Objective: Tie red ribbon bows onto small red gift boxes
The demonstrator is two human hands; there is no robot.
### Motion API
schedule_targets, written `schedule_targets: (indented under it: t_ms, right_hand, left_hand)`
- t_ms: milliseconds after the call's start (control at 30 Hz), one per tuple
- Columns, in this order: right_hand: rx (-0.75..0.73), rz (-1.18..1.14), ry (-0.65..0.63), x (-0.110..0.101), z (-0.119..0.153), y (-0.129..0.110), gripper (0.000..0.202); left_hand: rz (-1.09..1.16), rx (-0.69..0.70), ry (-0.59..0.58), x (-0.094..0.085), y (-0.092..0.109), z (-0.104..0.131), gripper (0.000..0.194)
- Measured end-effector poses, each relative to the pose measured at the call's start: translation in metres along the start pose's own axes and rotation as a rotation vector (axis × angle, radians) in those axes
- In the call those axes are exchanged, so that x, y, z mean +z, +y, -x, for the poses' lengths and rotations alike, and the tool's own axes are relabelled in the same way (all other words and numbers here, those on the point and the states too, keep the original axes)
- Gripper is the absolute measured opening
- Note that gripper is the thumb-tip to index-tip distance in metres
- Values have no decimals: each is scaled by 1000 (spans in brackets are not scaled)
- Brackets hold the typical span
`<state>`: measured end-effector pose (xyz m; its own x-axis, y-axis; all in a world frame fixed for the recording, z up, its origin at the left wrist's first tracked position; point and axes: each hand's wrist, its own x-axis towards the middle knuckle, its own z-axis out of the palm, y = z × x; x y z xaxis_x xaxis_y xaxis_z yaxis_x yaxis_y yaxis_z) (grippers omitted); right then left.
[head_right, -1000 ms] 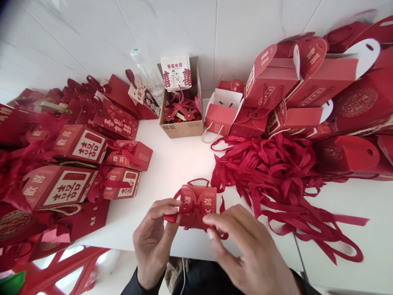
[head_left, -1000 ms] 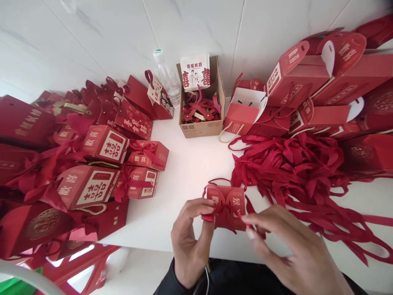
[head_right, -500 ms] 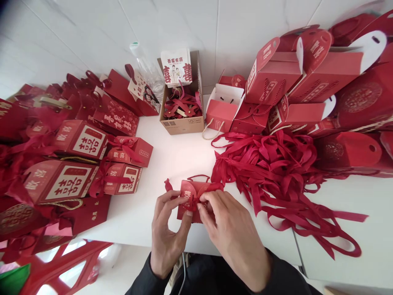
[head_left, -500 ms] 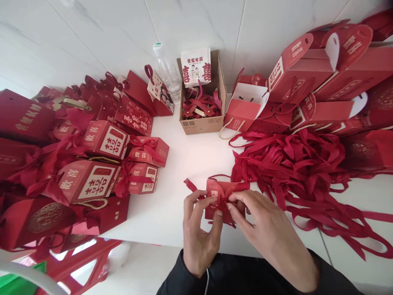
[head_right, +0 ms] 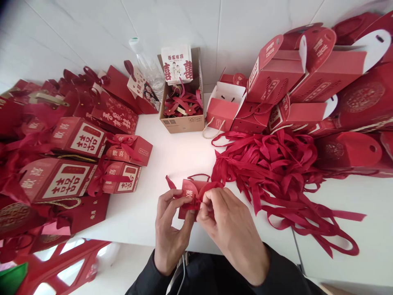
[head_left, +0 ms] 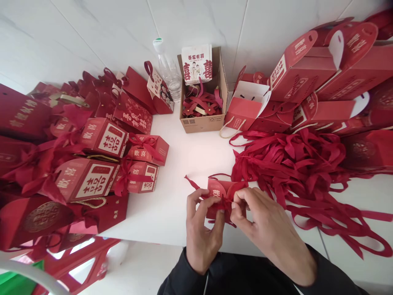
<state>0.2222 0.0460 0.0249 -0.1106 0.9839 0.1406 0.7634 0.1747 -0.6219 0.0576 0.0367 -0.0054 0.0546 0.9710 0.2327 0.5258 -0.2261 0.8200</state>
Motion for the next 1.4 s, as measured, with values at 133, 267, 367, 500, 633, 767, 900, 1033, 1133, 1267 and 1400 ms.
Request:
schedule_targets:
  t_ms: [133, 267, 367, 500, 633, 767, 900, 1033, 1133, 1267, 1400]
  right_hand:
    - [24, -42, -12, -5, 4, -1, 14]
    - [30, -69, -34, -9, 5, -2, 14]
    - [59, -78, -9, -9, 7, 3, 2]
    - [67, -42, 49, -6, 8, 13, 27]
    - [22, -42, 66, -6, 6, 19, 14]
    - [61, -34, 116, -11, 8, 26, 9]
    - [128, -23, 147, -13, 15, 36, 12]
    - [183, -26, 155, -11, 22, 41, 18]
    - [328, -90, 128, -14, 24, 42, 27]
    - [549, -326, -88, -19, 20, 48, 46]
    - [534, -421, -131, -16, 9, 46, 59]
  left_hand:
    - [1, -7, 8, 0, -2, -1, 24]
    - [73, -42, 32, -4, -1, -3, 15]
    - [110, -65, 35, -8, 0, -5, 12]
    - [110, -67, 31, -10, 0, -6, 11]
    - [98, -72, 30, -10, -2, -7, 11]
    - [60, -99, 41, -16, -6, -5, 8]
    - [21, -102, 47, -24, -9, -5, 10]
    - [-8, -85, 34, -26, -11, -7, 9]
    - [33, -177, 110, -24, -14, -5, 26]
    - [118, -498, 174, -21, -22, 5, 17]
    - [190, -581, -1, -20, -28, 9, 42]
